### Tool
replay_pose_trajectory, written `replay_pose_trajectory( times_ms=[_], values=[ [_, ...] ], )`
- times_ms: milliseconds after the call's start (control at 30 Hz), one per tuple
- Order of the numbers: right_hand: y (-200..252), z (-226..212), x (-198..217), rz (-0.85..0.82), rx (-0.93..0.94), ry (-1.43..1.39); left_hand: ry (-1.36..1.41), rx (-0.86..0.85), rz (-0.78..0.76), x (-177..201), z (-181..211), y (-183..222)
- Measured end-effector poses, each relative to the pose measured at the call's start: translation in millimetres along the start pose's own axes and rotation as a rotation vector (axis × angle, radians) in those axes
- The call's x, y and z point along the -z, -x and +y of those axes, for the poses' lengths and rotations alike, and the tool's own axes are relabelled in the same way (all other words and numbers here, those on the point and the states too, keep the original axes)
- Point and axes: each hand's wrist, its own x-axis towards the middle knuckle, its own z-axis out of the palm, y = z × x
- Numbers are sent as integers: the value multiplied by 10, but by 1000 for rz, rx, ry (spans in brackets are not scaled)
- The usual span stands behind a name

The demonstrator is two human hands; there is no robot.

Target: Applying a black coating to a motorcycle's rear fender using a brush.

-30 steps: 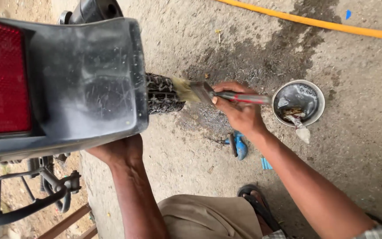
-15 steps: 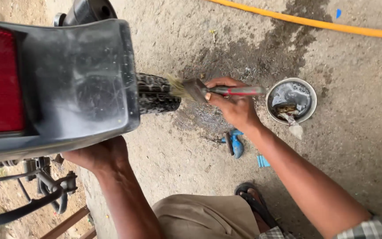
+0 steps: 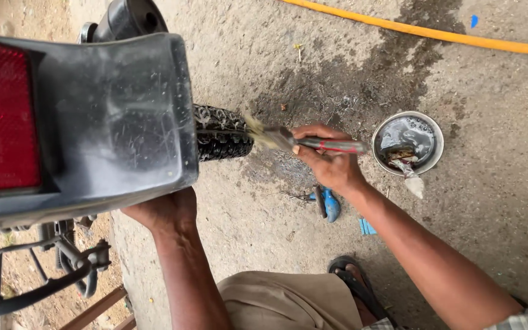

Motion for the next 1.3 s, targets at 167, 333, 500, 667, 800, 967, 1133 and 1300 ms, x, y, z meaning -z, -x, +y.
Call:
replay_pose_trajectory(
  times_ms=[167,333,500,667,800,967,1133,1300],
  values=[
    [-176,-738,-342,28,248,-198,-64,-37,-119,59,-36,-22],
    [-95,-864,-384,-10,428,-147,70,37,-180,-331,70,-175],
    [321,77,-189,89,288,86,152,80,-177,-247,144,-62],
    [67,-1007,-569,32,469,-29,150,69,-167,95,11,-54],
    [39,-1172,-625,16,555,-53,118,44,-203,23,-64,-185],
    [520,24,-288,74,373,293,40,-21,-152,254,-11,-48],
    [301,-750,-482,59,388,180,31,-12,-201,264,33,-109],
    [200,-995,-467,20,513,85,11,-11,-216,119,164,-190]
  ],
)
